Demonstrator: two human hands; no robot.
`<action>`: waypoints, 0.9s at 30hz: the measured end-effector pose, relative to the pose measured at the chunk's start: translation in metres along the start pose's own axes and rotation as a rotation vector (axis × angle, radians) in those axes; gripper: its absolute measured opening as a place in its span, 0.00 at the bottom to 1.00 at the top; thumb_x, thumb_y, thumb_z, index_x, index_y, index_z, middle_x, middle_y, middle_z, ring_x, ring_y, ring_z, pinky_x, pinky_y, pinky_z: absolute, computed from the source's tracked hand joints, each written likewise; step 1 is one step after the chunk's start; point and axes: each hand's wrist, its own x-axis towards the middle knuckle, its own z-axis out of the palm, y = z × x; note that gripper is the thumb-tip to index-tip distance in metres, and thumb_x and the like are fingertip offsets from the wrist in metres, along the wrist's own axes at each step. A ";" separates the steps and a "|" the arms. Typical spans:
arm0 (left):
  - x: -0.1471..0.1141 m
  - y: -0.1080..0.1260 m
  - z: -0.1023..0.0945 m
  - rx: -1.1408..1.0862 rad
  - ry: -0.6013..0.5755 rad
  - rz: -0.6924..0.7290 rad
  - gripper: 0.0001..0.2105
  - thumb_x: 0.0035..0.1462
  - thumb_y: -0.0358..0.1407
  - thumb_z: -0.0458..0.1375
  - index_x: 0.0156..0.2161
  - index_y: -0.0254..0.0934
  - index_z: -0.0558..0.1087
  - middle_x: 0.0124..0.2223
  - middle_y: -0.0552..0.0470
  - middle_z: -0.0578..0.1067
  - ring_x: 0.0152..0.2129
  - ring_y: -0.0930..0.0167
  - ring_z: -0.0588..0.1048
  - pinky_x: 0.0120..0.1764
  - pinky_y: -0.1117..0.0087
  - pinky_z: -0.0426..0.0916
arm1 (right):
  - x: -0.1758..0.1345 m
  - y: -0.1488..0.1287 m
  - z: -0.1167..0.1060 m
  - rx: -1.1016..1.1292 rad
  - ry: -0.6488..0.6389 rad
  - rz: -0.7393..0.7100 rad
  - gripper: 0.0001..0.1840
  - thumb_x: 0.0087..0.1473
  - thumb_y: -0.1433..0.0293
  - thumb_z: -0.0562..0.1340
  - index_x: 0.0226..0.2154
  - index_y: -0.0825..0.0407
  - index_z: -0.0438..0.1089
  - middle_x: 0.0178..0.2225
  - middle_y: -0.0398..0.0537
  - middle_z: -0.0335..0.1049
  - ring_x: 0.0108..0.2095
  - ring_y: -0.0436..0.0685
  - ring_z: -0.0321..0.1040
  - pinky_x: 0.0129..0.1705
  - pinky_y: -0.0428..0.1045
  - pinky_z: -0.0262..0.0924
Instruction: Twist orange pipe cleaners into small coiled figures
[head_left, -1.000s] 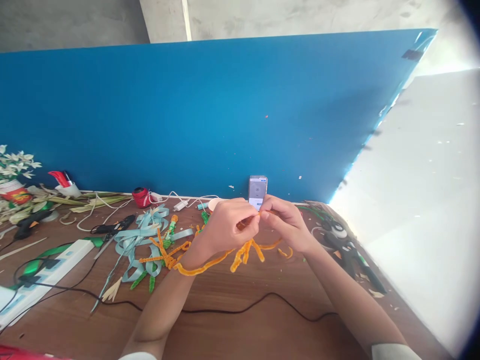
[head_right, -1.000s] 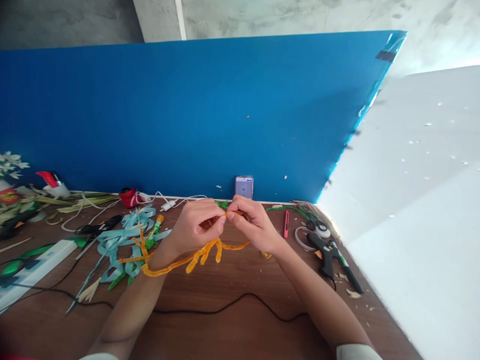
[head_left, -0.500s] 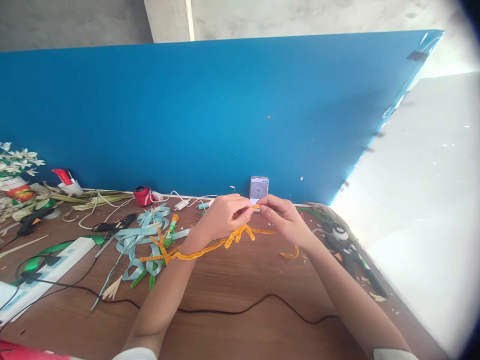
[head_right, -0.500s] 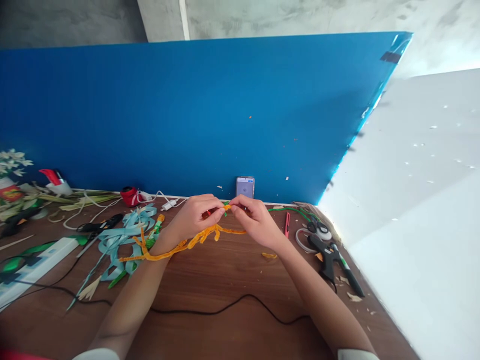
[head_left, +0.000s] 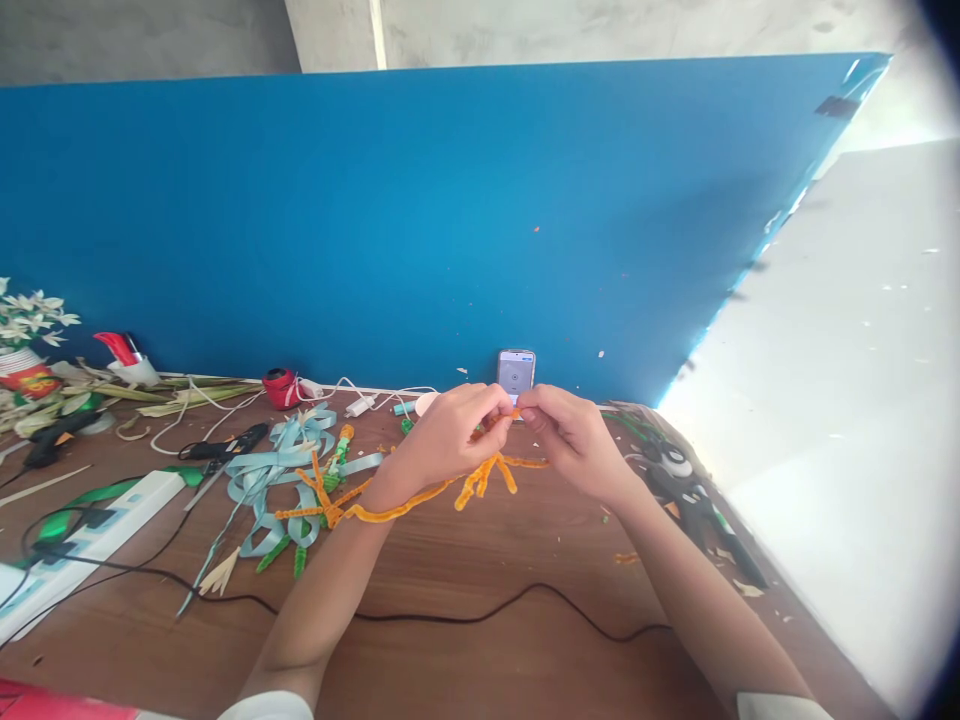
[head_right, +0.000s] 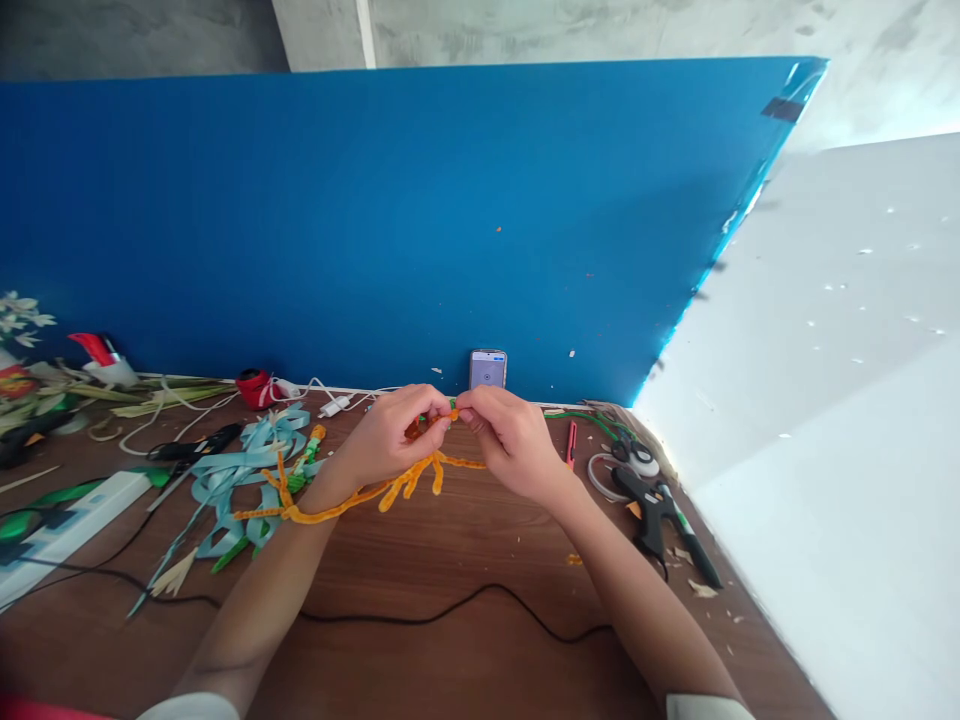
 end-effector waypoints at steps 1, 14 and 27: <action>0.000 -0.002 0.002 0.091 0.013 0.057 0.07 0.65 0.31 0.51 0.33 0.37 0.66 0.28 0.55 0.69 0.26 0.73 0.64 0.32 0.69 0.59 | 0.000 -0.001 0.000 -0.025 0.011 -0.001 0.12 0.67 0.68 0.52 0.36 0.51 0.70 0.30 0.46 0.68 0.32 0.53 0.60 0.35 0.49 0.51; 0.002 -0.019 -0.002 0.475 0.011 0.376 0.11 0.68 0.29 0.47 0.34 0.36 0.67 0.28 0.52 0.70 0.28 0.70 0.66 0.33 0.67 0.58 | 0.016 0.014 -0.010 1.025 -0.354 0.650 0.12 0.51 0.63 0.66 0.25 0.54 0.69 0.18 0.35 0.45 0.21 0.46 0.35 0.24 0.48 0.30; 0.002 -0.020 0.009 0.257 0.008 0.133 0.11 0.69 0.38 0.51 0.38 0.36 0.72 0.30 0.53 0.77 0.26 0.72 0.71 0.34 0.69 0.59 | 0.004 -0.001 -0.005 0.000 -0.101 0.153 0.12 0.66 0.65 0.54 0.36 0.51 0.71 0.28 0.45 0.68 0.28 0.51 0.58 0.30 0.48 0.48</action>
